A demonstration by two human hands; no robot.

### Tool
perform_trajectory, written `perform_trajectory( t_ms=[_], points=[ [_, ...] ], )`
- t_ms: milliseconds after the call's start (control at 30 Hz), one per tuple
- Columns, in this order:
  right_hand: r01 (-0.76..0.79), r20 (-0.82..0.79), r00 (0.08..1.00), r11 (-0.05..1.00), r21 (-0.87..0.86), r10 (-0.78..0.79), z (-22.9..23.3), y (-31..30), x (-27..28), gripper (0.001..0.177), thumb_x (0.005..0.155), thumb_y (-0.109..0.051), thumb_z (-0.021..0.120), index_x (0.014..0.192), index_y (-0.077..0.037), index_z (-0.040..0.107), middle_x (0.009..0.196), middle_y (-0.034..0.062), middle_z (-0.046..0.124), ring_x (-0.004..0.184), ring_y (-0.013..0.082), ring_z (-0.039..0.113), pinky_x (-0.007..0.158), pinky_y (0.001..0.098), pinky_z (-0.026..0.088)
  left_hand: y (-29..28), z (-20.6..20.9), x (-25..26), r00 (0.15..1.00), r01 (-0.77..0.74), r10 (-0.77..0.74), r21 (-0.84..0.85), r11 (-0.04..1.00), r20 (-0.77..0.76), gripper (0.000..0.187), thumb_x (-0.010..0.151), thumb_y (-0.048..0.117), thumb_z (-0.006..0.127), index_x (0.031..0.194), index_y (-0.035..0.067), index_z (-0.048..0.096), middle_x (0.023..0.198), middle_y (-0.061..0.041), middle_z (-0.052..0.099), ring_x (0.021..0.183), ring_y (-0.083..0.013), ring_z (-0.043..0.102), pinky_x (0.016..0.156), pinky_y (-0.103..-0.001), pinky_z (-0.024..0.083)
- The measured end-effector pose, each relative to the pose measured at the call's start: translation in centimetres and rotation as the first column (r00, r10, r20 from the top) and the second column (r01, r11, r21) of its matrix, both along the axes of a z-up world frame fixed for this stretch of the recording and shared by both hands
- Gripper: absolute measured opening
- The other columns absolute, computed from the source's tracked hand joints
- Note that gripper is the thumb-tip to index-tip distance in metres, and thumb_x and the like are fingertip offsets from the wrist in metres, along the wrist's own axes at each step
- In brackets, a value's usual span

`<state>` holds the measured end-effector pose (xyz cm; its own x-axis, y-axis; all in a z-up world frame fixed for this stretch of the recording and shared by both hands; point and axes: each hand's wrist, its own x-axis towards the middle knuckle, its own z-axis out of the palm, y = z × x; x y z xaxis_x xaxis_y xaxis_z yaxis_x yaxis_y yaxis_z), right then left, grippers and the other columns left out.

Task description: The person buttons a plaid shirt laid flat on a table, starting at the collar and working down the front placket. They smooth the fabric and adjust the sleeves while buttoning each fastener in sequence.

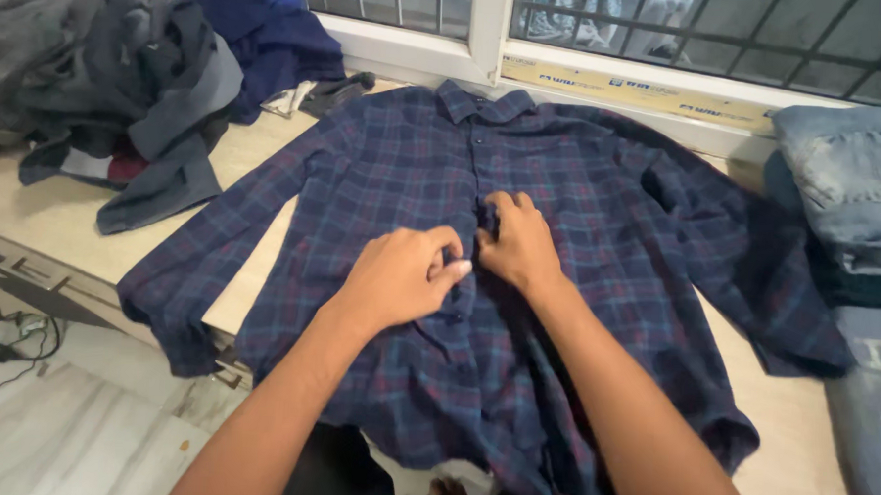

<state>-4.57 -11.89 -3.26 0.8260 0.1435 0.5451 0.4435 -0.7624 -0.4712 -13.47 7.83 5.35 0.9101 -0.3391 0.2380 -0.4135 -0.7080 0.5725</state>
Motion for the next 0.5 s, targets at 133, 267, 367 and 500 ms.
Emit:
perform_trajectory(
  t_ms=[133,267,367,500],
  points=[
    [0.033,0.037,0.999,0.998,-0.048,-0.031,0.0,0.1,-0.4,0.04,0.074,-0.01,0.075,0.112,-0.002,0.066,0.102,0.0265,0.064,0.089,0.0487,0.064,0.078,0.0542,0.053,-1.2,-1.6,6.6,0.995,0.042,-0.026,-0.16,0.986,0.099,0.02,0.084,0.025,0.079,0.092,0.008,0.074,0.077,-0.01,0.074,0.071,-0.0273,0.073,0.067,-0.041,0.057],
    [0.074,0.034,0.997,0.993,-0.089,-0.071,0.4,0.3,-0.6,0.019,0.083,-0.006,0.069,0.101,-0.001,0.065,0.103,0.0238,0.065,0.092,0.0472,0.066,0.082,0.0547,0.055,-2.5,-3.3,13.3,0.997,0.072,-0.074,-0.135,0.988,-0.01,0.033,0.079,0.027,0.086,0.098,0.004,0.073,0.076,-0.011,0.073,0.069,-0.0237,0.072,0.067,-0.037,0.057],
    [0.041,0.05,0.998,0.997,-0.063,-0.038,0.4,0.3,-0.9,0.026,0.076,-0.002,0.067,0.102,-0.002,0.068,0.1,0.0229,0.066,0.087,0.0467,0.066,0.076,0.0541,0.054,-2.4,-4.6,15.6,0.972,0.178,-0.178,-0.012,0.984,-0.153,0.042,0.066,0.026,0.092,0.097,0.004,0.074,0.075,-0.009,0.074,0.07,-0.0222,0.072,0.068,-0.036,0.057],
    [0.035,0.034,0.999,0.999,-0.027,-0.034,0.6,0.6,-1.0,0.02,0.078,-0.001,0.066,0.097,-0.001,0.071,0.101,0.0204,0.067,0.087,0.0433,0.067,0.076,0.0509,0.056,-2.4,-5.6,15.1,0.979,0.134,-0.141,-0.055,0.989,-0.146,0.031,0.066,0.017,0.086,0.092,0.005,0.074,0.071,-0.007,0.072,0.066,-0.0211,0.07,0.064,-0.035,0.055]
  ],
)
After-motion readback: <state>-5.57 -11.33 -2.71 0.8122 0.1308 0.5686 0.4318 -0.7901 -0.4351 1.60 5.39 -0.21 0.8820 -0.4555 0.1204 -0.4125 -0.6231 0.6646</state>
